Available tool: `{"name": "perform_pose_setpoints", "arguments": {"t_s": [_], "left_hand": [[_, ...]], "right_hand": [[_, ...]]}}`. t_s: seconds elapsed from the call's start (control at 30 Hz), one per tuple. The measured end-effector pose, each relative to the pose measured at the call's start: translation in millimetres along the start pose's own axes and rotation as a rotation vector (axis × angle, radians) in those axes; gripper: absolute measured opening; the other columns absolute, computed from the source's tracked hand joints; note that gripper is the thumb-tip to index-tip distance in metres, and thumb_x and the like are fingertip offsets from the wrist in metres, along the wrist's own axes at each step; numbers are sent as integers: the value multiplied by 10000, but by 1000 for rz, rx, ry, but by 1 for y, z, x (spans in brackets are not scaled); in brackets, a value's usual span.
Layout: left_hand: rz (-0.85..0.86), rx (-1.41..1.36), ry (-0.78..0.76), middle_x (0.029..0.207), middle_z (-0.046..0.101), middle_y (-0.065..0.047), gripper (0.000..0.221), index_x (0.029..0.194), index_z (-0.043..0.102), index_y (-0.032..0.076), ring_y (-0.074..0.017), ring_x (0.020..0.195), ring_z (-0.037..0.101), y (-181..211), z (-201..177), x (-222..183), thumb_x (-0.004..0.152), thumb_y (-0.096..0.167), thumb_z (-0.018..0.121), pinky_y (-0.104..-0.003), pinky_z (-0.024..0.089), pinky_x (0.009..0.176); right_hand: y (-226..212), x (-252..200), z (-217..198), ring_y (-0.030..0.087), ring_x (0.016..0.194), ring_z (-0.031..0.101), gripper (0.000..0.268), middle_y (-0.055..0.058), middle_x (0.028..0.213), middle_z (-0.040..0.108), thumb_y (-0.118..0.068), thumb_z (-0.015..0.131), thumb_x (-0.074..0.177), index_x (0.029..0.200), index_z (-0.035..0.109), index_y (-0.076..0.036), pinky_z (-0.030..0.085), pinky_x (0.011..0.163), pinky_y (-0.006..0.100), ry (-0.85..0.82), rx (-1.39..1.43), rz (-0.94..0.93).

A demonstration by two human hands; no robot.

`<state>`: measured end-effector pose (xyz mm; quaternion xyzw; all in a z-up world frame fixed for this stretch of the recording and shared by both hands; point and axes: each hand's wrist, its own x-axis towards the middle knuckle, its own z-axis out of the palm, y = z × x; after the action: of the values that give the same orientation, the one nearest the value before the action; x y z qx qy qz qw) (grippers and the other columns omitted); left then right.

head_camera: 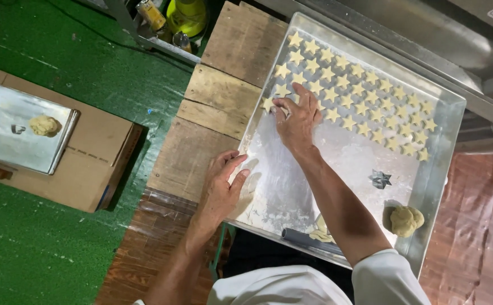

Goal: Rolling out dough with a rolling pin and cutting star shapes using a cookie cutter on a metal baking tray.

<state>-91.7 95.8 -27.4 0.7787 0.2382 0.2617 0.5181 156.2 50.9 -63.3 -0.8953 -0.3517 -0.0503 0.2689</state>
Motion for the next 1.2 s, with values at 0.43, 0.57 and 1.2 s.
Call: {"name": "perform_pose_setpoints", "arguments": {"t_s": [0.43, 0.57, 1.2], "left_hand": [[-24, -45, -23, 1290, 582, -231, 332, 1300, 679, 80, -447, 1187, 579, -1, 1, 0, 1009, 231, 629, -551, 426, 1044], [-23, -47, -23, 1295, 574, -231, 328, 1294, 681, 72, -438, 1189, 586, -3, 2, 0, 1003, 216, 640, -545, 432, 1044], [-48, -59, -36, 1296, 558, -239, 321, 1274, 685, 48, -461, 1175, 597, -1, 2, 3, 1009, 222, 637, -549, 448, 1026]], "right_hand": [[6, -13, -16, 305, 1403, 372, 147, 19, 1474, 460, -174, 769, 914, 1043, 752, -244, 316, 1044, 586, 51, -36, -57], [4, -8, -10, 287, 1404, 352, 131, 8, 1463, 451, -208, 785, 901, 1025, 756, -235, 302, 1034, 564, 44, -69, -103], [8, 3, 13, 250, 1390, 363, 75, -22, 1426, 473, -203, 747, 893, 956, 731, -239, 283, 992, 584, 35, -95, -74]]}}
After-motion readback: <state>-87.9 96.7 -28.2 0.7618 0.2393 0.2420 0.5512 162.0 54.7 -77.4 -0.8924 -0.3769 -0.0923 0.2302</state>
